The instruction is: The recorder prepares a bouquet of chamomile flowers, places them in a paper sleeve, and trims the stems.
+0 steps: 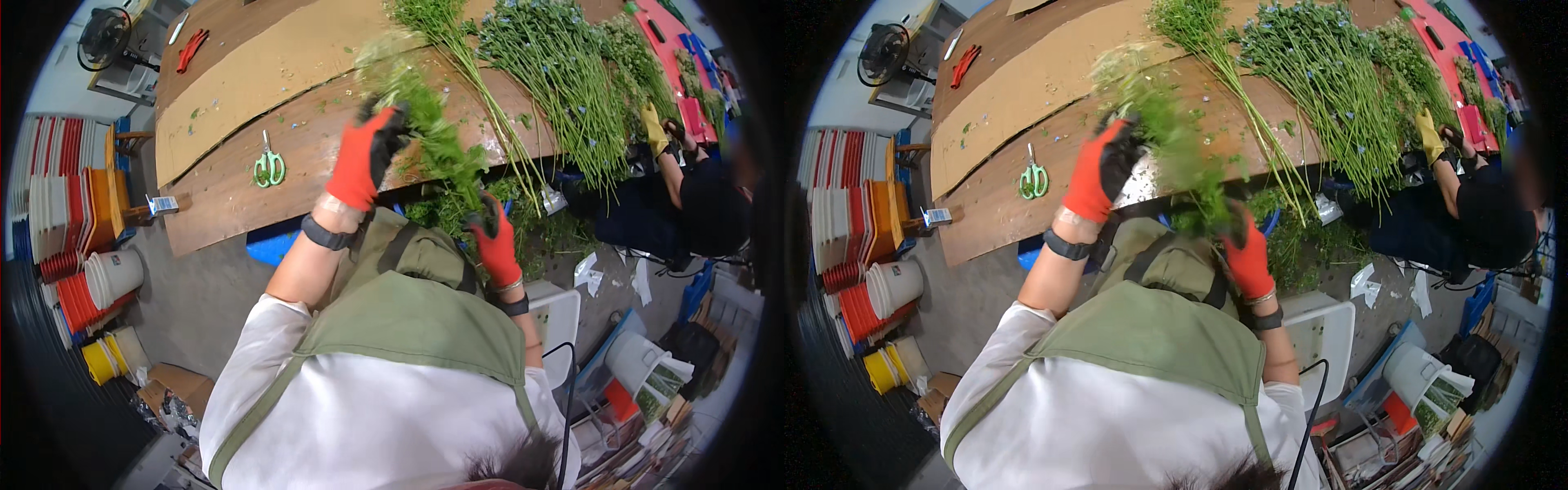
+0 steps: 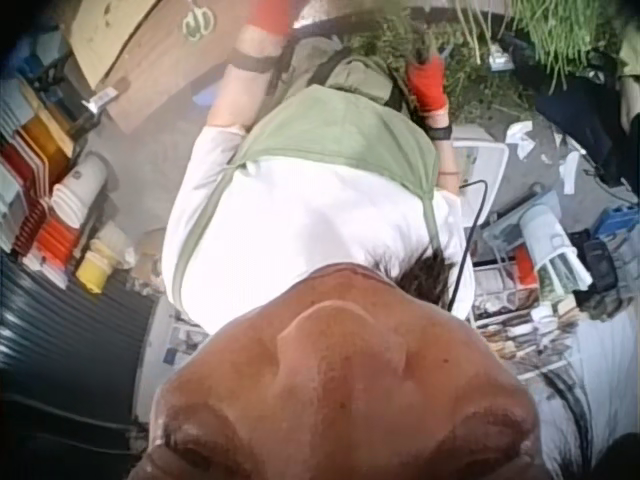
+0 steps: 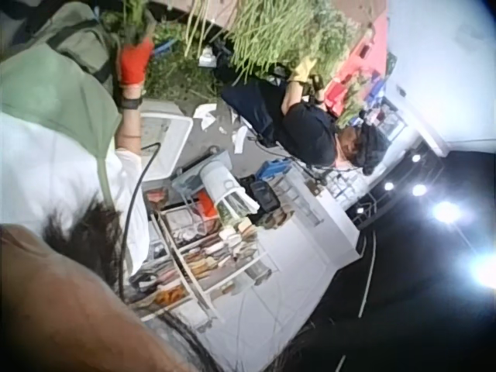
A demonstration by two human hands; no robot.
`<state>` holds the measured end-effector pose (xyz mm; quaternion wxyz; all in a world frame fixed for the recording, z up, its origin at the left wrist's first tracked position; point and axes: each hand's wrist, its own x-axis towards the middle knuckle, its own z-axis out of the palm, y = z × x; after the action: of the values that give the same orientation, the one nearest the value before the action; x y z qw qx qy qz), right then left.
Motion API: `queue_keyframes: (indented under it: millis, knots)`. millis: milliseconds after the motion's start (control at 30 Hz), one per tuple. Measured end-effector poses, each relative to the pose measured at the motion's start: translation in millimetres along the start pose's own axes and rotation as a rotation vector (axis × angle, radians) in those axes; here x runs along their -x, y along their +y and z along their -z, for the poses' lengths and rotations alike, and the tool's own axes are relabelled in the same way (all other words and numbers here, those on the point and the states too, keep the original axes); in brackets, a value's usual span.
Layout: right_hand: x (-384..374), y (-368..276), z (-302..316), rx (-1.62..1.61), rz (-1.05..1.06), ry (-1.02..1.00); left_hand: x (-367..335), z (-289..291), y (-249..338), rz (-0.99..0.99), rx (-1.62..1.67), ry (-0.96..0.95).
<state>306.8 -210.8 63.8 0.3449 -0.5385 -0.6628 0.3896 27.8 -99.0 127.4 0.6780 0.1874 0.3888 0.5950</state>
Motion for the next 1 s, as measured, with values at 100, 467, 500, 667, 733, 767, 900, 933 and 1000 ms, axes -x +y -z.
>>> queue_keyframes:
  millis: [100,467,500,667,733,767,900,933,1000]
  knots:
    - [2,32,12,-0.394,-0.315,0.151,-10,-5,24,-0.194,-0.125,0.091]
    - [-15,9,26,-0.551,-0.348,0.198,20,-32,-48,0.241,-0.23,-0.164]
    - [-13,17,23,-0.59,-0.34,0.179,18,-29,-56,0.124,-0.371,-0.234]
    - [-6,21,21,-0.824,-0.425,0.112,5,-13,-65,-0.577,-1.307,-0.755]
    - [-6,20,17,-0.746,-0.424,0.142,-2,-16,-58,-0.122,-1.065,-0.457]
    - [-7,21,18,-0.747,-0.425,0.142,-6,-16,-56,0.303,-0.783,-0.157]
    - [-5,29,20,-0.731,-0.436,0.044,-25,-1,-36,-0.258,-0.905,-0.158]
    - [-4,31,21,-0.73,-0.433,0.005,-28,2,-26,-0.255,-0.907,-0.16]
    - [-8,18,22,-0.625,-0.399,-0.023,-45,7,-15,-0.915,-1.69,-0.501]
